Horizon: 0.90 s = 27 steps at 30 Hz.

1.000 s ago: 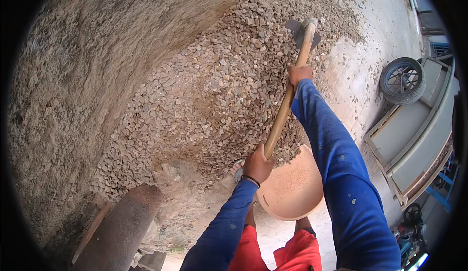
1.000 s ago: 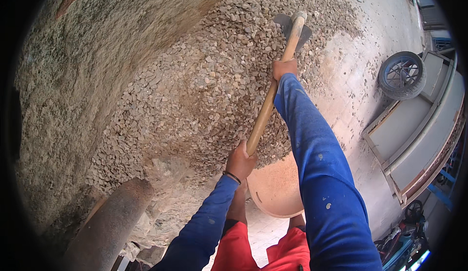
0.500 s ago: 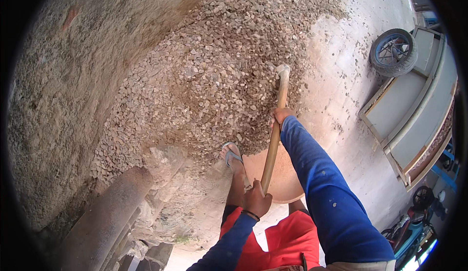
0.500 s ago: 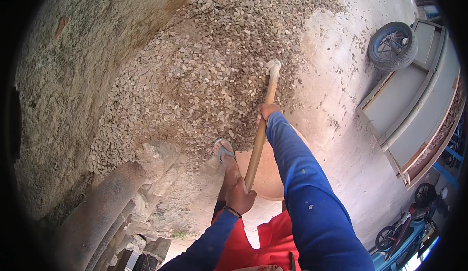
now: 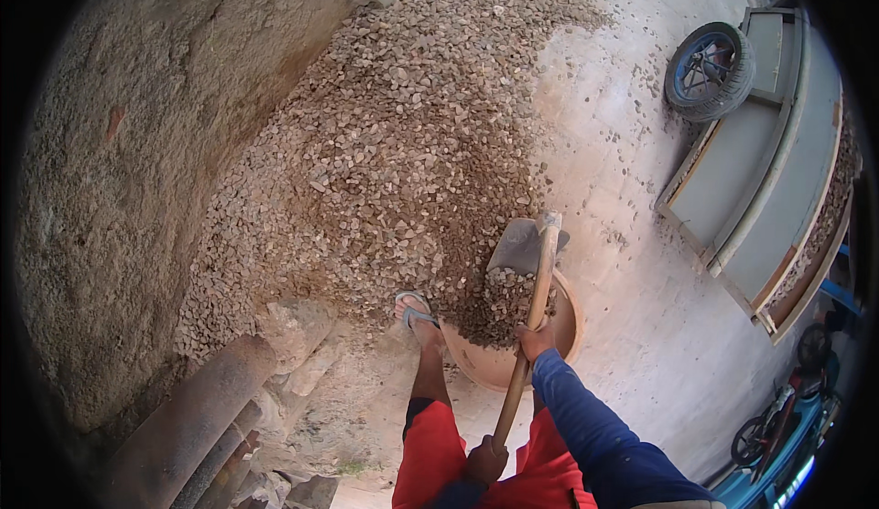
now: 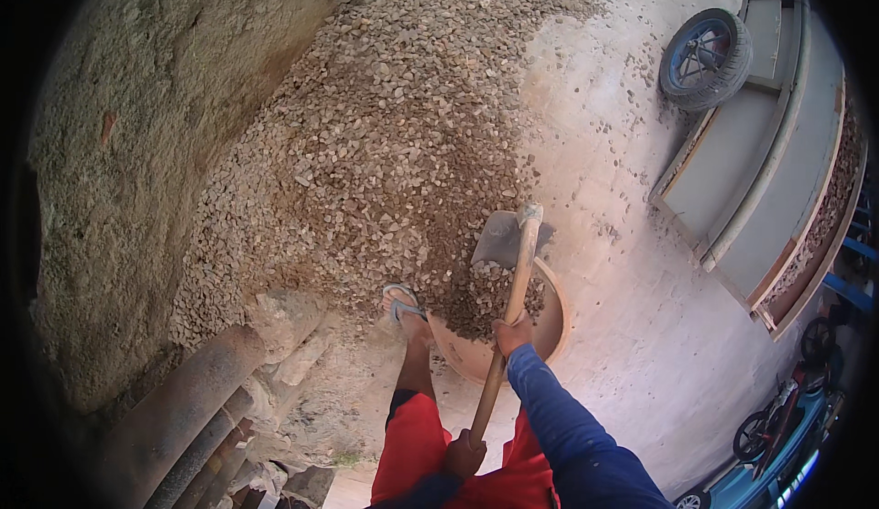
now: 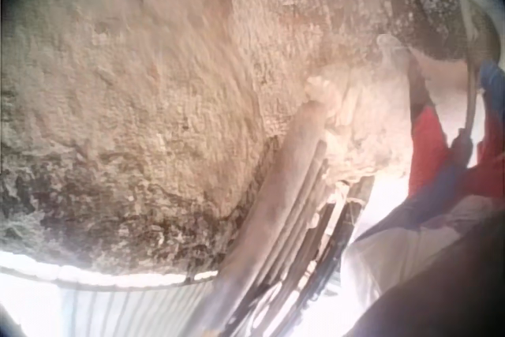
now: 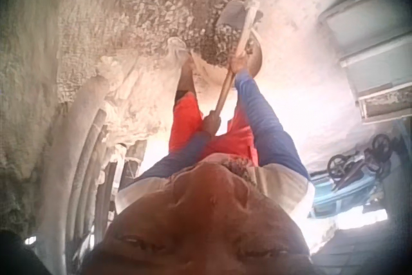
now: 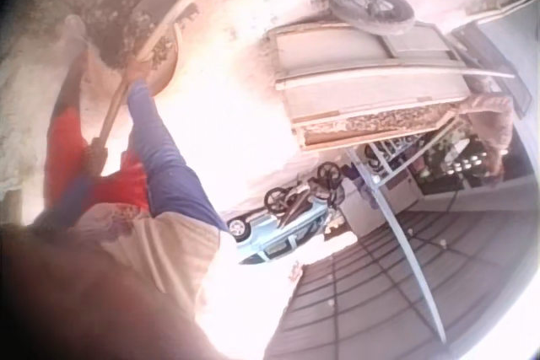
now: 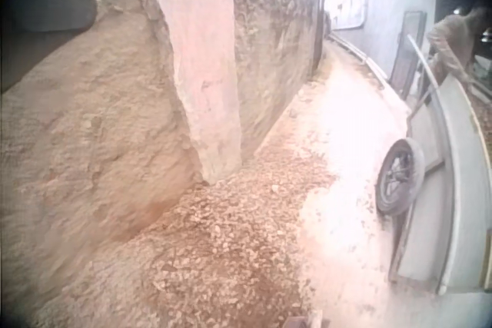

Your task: The person uses a shovel to scoop small stones from the ground into a plastic scoop and then dumps the stones into a wooden cart being held by another person.

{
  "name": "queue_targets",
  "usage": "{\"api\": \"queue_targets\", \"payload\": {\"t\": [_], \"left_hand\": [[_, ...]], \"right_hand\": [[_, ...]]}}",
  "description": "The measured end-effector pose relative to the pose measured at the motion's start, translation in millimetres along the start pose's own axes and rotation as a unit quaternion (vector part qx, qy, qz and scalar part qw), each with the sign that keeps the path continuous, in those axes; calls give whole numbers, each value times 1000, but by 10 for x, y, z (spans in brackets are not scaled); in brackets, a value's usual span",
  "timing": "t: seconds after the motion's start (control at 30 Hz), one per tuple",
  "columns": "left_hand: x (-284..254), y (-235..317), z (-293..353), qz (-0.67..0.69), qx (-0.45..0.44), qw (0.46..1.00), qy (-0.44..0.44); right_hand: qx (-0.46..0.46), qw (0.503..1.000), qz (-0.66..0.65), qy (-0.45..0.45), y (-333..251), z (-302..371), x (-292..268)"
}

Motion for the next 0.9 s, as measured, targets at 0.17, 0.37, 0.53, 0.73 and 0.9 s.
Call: {"api": "queue_targets", "payload": {"t": [0.17, 0.37, 0.53, 0.73, 0.9], "left_hand": [[-963, 1491, -2315, 115, 241, 964, -12], [-2271, 3318, -4072, 63, 318, 946, -26], [-3138, 2979, -3940, -10, 269, 963, 21], [-3021, 2658, -2970, 12, 209, 978, -19], [-2865, 1916, -2253, -23, 139, 989, 36]], "right_hand": [[-168, 969, -147, 105, -1961, -1029, -187], [-136, 960, -59, 236, -3759, -2606, 243], [-66, 969, -80, 224, -3843, -2428, 1023], [-35, 973, 9, 228, -3330, -2094, 895], [6, 999, -16, 52, -2809, -1091, 1378]]}}
Point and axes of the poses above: each hand's wrist, its own z-axis away from the middle knuckle, its own x-axis out of the palm, y = z × x, the point moved 2 cm from there along -z, towards the middle knuckle, and after that the axes turned 11 degrees about z, right-handed, at the moved point
